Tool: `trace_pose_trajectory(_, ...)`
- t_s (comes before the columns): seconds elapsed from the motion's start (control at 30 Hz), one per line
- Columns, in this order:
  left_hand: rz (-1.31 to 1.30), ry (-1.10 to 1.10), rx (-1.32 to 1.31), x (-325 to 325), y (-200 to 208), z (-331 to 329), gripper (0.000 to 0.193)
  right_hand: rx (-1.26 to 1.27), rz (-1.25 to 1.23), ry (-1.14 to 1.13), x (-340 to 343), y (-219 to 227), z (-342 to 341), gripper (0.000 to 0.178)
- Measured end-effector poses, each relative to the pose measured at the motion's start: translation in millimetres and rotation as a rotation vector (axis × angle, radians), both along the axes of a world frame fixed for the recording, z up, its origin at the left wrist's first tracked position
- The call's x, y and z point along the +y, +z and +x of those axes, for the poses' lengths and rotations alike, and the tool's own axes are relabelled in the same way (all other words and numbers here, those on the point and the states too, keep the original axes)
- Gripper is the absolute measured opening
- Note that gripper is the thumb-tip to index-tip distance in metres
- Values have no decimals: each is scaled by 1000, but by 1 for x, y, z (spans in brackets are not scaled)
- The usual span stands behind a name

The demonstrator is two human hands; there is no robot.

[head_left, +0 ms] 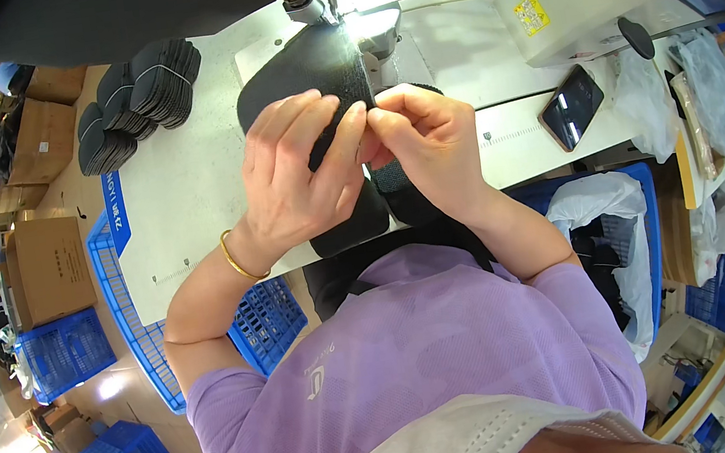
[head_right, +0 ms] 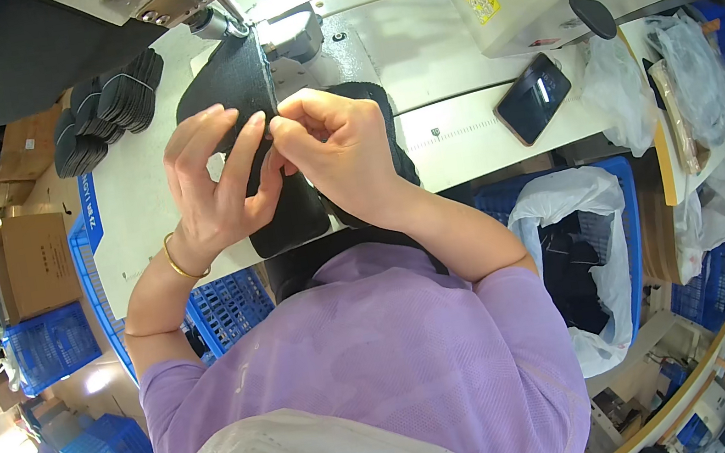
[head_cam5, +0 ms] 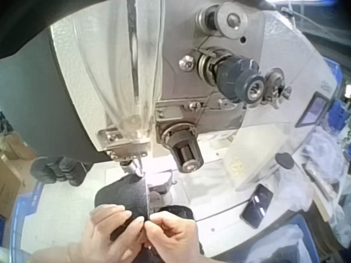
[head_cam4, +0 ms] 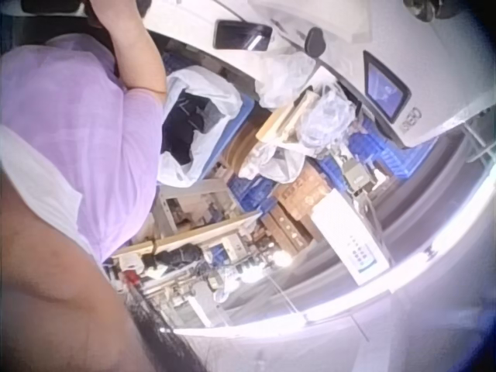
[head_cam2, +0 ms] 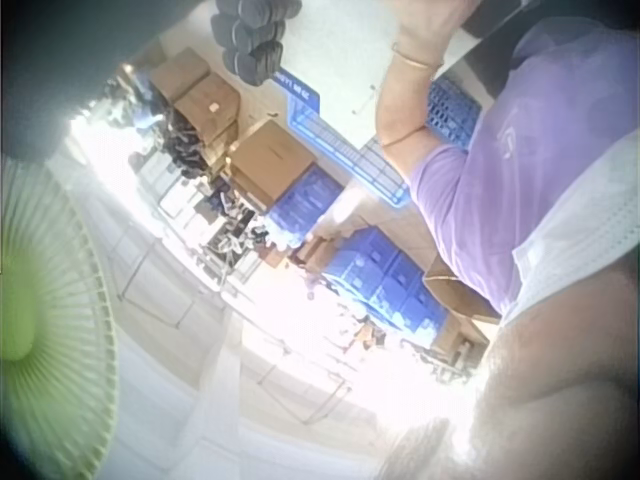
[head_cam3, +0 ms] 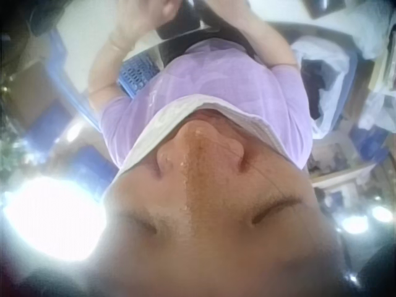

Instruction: The person threads a sewing machine and then aligns and stitches pairs of fabric shoe components together using the machine.

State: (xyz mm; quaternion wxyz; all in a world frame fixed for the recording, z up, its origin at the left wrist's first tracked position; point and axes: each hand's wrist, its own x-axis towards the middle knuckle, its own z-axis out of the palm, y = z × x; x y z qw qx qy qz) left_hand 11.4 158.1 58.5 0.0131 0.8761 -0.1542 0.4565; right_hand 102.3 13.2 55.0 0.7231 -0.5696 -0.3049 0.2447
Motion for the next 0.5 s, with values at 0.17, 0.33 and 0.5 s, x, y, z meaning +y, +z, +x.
trace_pose_trajectory(0.17, 113, 70, -115, 12, -4, 13, 39, 67, 67, -34, 6, 2, 5, 18)
trace_pose_trajectory(0.33, 147, 43, -118, 19, 4, 23, 40, 43, 96, -13, 16, -1, 20, 20)
trace_pose_trajectory(0.5, 166, 37, -177, 34, 3, 35, 37, -11, 142, -24, 31, -5, 27, 21)
